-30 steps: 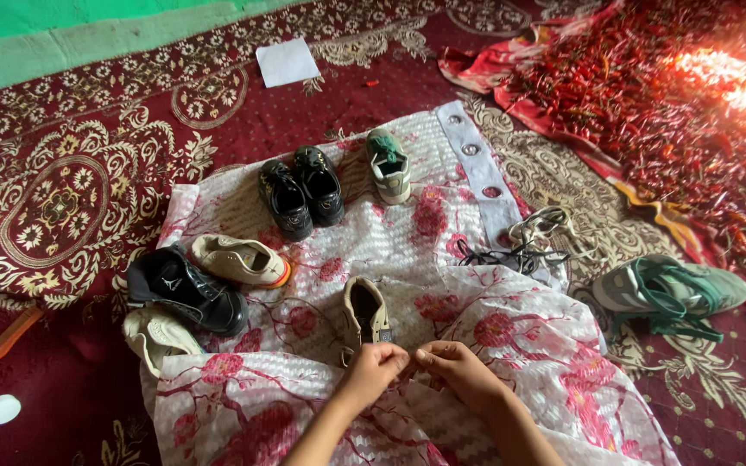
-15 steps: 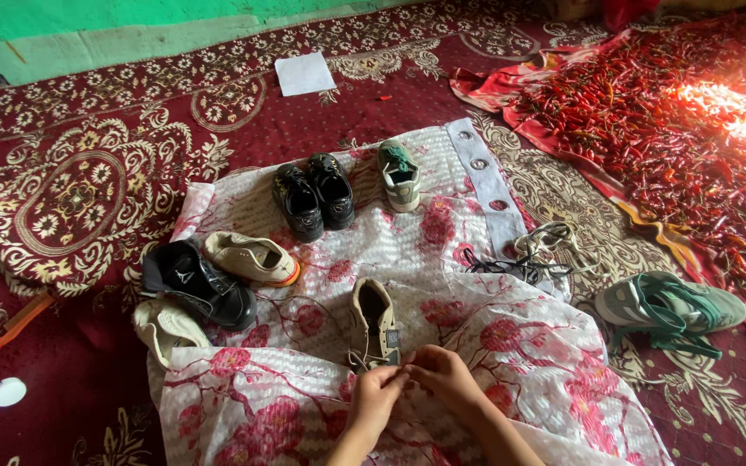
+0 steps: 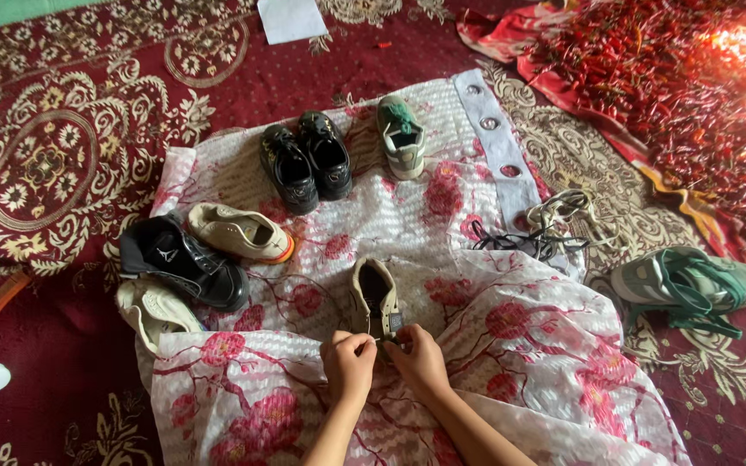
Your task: The person sits on a rug and re-laces a beige sneaker by hand, threading the laces through the eyelets and tying them. Several other shoes are visible nearby on the rug.
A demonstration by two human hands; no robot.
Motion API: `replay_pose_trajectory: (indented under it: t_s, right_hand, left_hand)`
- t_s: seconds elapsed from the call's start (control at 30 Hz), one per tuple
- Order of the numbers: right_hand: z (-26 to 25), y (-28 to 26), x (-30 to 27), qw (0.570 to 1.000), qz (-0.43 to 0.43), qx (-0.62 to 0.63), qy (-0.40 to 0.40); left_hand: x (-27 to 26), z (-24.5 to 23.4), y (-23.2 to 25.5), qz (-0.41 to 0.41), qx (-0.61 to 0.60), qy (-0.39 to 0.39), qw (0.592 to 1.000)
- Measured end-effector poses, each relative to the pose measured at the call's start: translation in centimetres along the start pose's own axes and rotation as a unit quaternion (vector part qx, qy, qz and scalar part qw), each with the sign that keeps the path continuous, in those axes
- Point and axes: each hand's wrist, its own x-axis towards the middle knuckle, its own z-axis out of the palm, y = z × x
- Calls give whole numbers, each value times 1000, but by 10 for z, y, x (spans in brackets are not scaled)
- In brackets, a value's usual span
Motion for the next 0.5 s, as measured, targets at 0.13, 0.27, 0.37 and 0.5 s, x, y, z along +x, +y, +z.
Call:
replay_pose_trajectory:
  t_s: [0.13, 0.27, 0.37, 0.5]
  right_hand:
    - [9, -8, -1, 997, -15, -62, 36]
    - [11, -11, -5, 997, -13, -66, 50]
    - [8, -14, -7, 996, -21, -74, 53]
    - [8, -16, -10, 996, -35, -50, 64]
  left_hand:
    - [9, 5, 4, -12, 77, -17, 997]
    - [8, 7, 5, -1, 116, -38, 992]
    - [6, 14, 1, 7, 116, -61, 991]
    - [2, 33, -21, -25, 83, -96, 992]
